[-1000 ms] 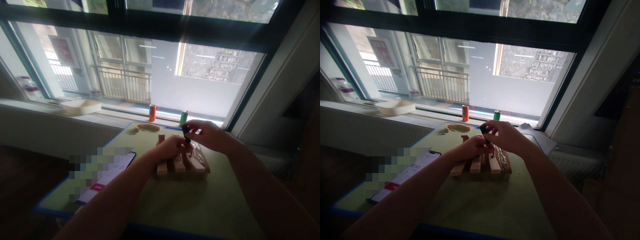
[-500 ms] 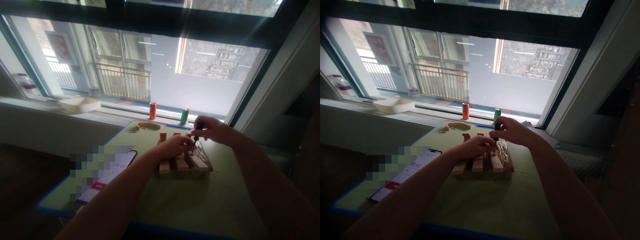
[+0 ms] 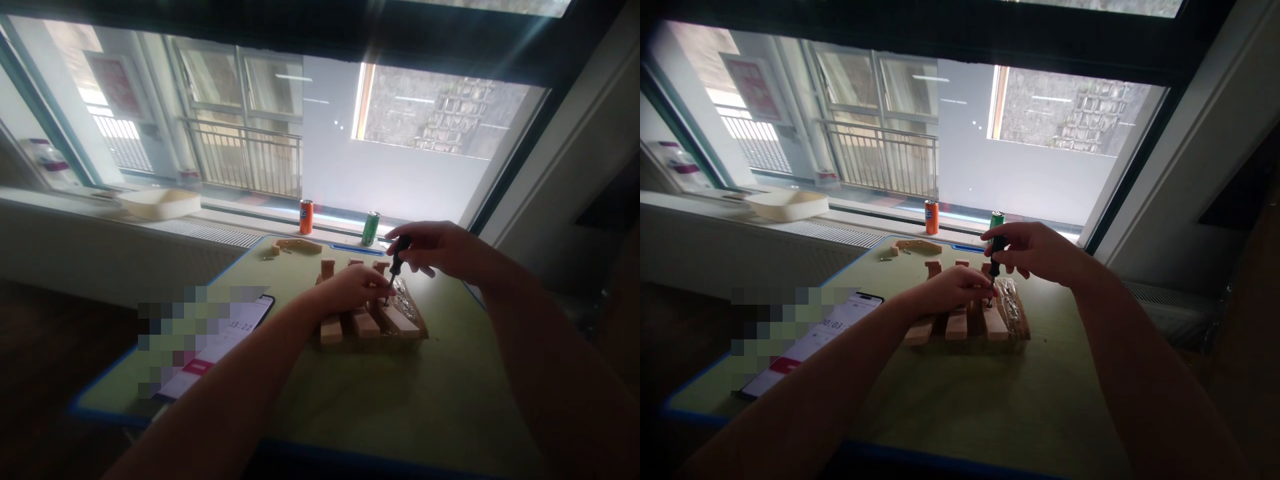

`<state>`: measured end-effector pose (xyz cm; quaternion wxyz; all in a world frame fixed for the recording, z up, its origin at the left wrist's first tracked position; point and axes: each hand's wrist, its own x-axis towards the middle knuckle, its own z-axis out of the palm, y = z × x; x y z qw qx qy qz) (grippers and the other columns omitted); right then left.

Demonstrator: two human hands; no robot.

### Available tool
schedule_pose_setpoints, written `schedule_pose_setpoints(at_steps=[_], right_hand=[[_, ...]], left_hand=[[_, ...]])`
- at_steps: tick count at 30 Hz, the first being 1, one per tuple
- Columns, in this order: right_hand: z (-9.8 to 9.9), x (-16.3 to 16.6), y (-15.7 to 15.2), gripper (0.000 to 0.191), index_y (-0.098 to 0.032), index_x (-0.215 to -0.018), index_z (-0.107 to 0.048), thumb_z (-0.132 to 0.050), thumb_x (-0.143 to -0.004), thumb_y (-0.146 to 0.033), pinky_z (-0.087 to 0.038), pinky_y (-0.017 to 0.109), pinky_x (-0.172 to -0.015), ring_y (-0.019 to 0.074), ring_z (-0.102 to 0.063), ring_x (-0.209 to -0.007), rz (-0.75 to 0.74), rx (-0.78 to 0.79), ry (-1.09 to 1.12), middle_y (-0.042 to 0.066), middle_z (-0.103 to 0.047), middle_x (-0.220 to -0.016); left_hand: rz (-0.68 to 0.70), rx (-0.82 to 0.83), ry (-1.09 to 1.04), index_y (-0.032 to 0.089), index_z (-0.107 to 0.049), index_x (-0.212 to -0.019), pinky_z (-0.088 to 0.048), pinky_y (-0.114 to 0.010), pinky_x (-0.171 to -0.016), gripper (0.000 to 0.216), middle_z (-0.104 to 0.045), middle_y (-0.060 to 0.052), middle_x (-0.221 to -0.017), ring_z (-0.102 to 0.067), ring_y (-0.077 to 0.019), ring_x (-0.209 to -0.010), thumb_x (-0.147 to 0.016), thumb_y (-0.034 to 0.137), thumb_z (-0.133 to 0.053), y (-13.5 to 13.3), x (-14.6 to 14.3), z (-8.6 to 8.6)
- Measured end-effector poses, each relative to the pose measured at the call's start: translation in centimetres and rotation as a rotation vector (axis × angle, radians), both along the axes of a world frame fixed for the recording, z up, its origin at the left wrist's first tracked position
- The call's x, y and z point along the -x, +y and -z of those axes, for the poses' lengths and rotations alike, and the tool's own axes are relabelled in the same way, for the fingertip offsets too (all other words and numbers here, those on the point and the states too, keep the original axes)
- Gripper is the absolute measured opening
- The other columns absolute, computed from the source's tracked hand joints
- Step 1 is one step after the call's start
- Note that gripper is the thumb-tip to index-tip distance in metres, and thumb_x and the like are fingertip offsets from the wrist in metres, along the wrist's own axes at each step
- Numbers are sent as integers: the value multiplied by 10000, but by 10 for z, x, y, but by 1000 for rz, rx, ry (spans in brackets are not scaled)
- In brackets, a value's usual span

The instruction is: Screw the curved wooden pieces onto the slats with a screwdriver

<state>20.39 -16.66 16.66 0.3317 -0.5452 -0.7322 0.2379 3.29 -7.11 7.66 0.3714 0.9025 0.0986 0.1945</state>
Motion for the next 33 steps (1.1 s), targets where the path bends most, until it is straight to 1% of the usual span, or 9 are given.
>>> schedule_pose_setpoints(at_steps=[3, 8, 13, 16, 19, 23, 27, 30, 33], right_hand=[[3, 3, 4, 335, -202, -920, -645, -676, -663, -415, -390, 222, -413, 94, -499, -492, 138, -84, -106, -1, -601, -632], [13, 12, 14, 336, -196, -831, -655, -674, -642, -472, -392, 263, -477, 125, -523, -549, 294, -244, -206, 21, -621, -672], [9, 17, 7, 322, -210, -970, -659, -619, -719, -409, -411, 271, -522, 129, -543, -604, 152, -168, -213, 35, -653, -785], [7, 14, 6, 338, -200, -1047, -622, -603, -739, -339, -394, 240, -474, 97, -517, -571, 38, -64, -97, 47, -653, -863], [13, 8, 13, 336, -161, -996, -598, -634, -715, -341, -377, 221, -434, 74, -476, -523, -11, 40, 55, 44, -632, -811], [24, 3, 25, 285, -152, -843, -559, -689, -668, -336, -401, 229, -472, 76, -469, -531, -12, 91, 146, -13, -555, -667], [30, 2, 28, 343, -180, -901, -526, -713, -652, -324, -398, 224, -484, 76, -474, -557, -26, 73, 207, -27, -543, -708], [27, 1, 26, 330, -183, -956, -573, -688, -684, -331, -441, 251, -571, 97, -524, -635, -32, 94, 138, -8, -578, -750], [25, -3, 24, 348, -186, -1040, -595, -643, -729, -336, -473, 316, -710, 143, -582, -790, -93, 114, 144, 50, -627, -942]], left_hand=[[-29, 18, -53, 154, -652, -943, -417, -241, -676, 249, -650, -35, -870, -567, -130, -763, -790, 330, -563, -1, 0, 1], [-43, 46, -72, 150, -646, -879, -413, -231, -634, 223, -640, -17, -809, -560, -120, -718, -761, 333, -598, 0, -1, 4], [-55, 14, -64, 152, -667, -866, -415, -235, -664, 226, -652, -21, -818, -563, -126, -737, -771, 342, -589, 2, -1, 4], [-25, 11, -67, 160, -670, -913, -420, -230, -692, 234, -659, -23, -849, -573, -128, -770, -780, 331, -582, 2, 0, 5], [-32, -14, -51, 162, -673, -911, -418, -228, -670, 239, -659, -23, -829, -573, -127, -748, -783, 338, -576, 3, -1, 5], [-52, -88, -14, 164, -678, -893, -406, -229, -654, 265, -660, -26, -811, -565, -128, -716, -791, 377, -558, 2, -1, 4], [-41, -139, -5, 174, -680, -882, -398, -224, -674, 250, -660, -25, -813, -561, -127, -729, -807, 364, -538, 3, -2, 4], [-34, -130, -1, 174, -675, -897, -401, -224, -679, 256, -661, -30, -840, -566, -131, -745, -816, 363, -523, 3, -2, 4], [-16, -122, 4, 176, -671, -918, -406, -227, -689, 266, -661, -33, -866, -569, -129, -750, -825, 366, -508, 3, -1, 3]])
